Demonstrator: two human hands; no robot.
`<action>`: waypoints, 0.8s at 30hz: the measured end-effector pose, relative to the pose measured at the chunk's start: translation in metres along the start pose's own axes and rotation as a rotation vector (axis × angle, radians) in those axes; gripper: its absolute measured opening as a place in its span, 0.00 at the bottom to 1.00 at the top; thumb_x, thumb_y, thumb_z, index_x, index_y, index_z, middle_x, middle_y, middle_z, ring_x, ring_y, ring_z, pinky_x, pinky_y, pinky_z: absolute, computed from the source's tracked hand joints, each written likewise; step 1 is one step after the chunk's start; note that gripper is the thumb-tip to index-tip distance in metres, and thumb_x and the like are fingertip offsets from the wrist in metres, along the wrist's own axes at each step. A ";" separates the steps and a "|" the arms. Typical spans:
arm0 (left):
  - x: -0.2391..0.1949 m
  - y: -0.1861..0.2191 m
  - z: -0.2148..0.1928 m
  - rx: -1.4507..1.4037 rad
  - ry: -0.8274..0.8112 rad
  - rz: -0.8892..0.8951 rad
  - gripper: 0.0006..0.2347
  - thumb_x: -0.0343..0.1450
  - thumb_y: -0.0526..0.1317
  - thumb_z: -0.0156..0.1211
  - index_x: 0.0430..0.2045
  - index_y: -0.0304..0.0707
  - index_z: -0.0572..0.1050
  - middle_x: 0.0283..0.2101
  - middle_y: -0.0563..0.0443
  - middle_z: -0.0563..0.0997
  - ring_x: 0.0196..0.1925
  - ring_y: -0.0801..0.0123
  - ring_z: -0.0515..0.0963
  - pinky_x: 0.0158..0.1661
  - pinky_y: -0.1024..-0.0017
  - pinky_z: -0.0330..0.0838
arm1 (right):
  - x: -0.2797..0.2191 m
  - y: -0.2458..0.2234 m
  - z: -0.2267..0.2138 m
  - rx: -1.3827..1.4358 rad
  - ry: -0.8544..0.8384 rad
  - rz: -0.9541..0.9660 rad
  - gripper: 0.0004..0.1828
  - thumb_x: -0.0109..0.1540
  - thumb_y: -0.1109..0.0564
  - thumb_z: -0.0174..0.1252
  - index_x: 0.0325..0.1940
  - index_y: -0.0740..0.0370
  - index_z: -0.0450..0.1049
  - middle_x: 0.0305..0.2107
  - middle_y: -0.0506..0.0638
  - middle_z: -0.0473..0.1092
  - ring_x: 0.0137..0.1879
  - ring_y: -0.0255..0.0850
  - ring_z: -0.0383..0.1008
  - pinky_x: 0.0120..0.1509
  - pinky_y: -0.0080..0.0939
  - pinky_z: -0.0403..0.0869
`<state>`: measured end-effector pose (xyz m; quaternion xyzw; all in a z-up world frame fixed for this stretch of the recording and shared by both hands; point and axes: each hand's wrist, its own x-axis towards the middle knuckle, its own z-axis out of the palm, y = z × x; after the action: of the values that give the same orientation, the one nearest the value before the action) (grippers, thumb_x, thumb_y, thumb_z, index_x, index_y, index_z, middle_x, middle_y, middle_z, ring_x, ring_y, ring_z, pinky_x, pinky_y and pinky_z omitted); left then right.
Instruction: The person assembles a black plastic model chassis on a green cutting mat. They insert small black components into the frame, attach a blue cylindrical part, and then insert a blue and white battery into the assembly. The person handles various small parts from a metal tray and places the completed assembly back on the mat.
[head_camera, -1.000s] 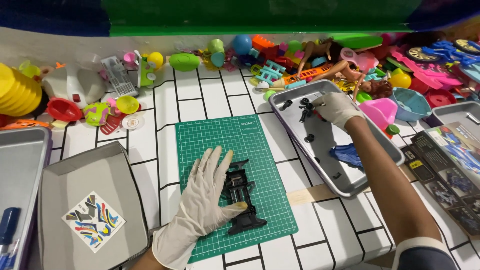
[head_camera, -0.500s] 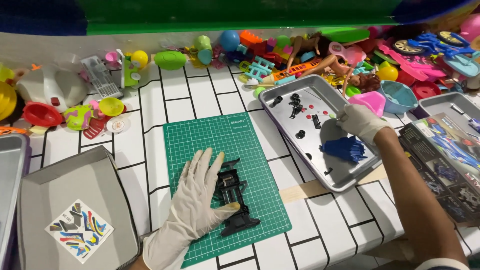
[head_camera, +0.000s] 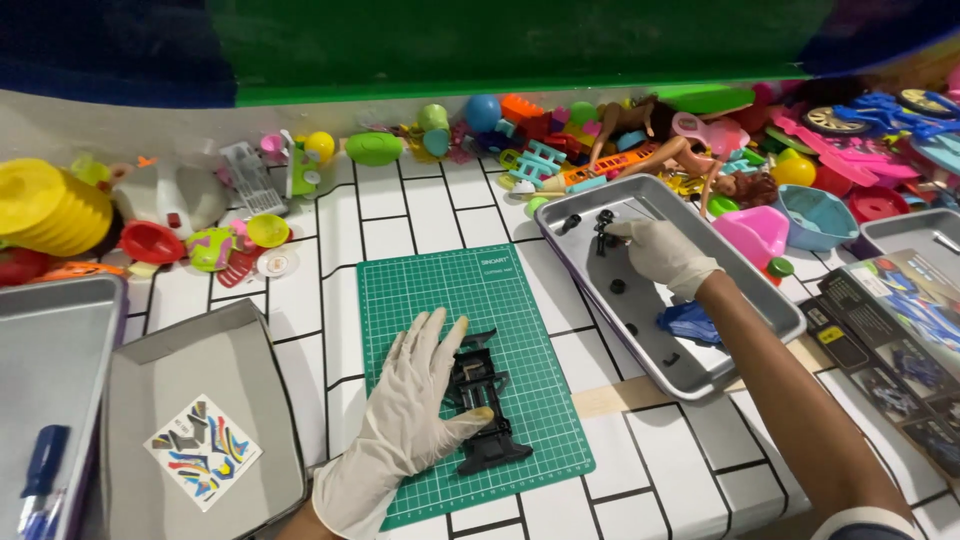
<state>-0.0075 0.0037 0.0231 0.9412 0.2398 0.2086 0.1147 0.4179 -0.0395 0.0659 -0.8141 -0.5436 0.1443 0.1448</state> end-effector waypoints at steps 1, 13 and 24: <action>-0.001 0.000 -0.004 0.012 0.003 -0.004 0.47 0.66 0.77 0.23 0.75 0.43 0.48 0.77 0.39 0.50 0.78 0.48 0.46 0.71 0.50 0.38 | 0.001 -0.003 -0.002 0.007 0.003 -0.011 0.37 0.56 0.70 0.37 0.66 0.55 0.73 0.63 0.54 0.70 0.71 0.49 0.67 0.78 0.43 0.61; -0.001 -0.001 0.002 0.035 -0.004 0.010 0.47 0.66 0.77 0.21 0.75 0.42 0.48 0.77 0.37 0.50 0.78 0.47 0.46 0.72 0.52 0.37 | 0.035 0.026 0.022 0.052 -0.081 -0.166 0.26 0.67 0.56 0.44 0.70 0.52 0.68 0.72 0.51 0.58 0.79 0.47 0.54 0.83 0.46 0.47; -0.003 -0.006 0.014 0.139 0.025 0.033 0.47 0.67 0.78 0.21 0.75 0.44 0.48 0.76 0.39 0.52 0.78 0.49 0.49 0.72 0.53 0.41 | -0.001 -0.006 0.014 0.100 0.214 -0.019 0.26 0.66 0.56 0.47 0.69 0.60 0.68 0.63 0.58 0.69 0.67 0.56 0.69 0.73 0.55 0.65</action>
<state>-0.0062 0.0059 0.0078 0.9480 0.2397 0.2050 0.0427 0.4073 -0.0376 0.0556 -0.8115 -0.5247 0.0821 0.2437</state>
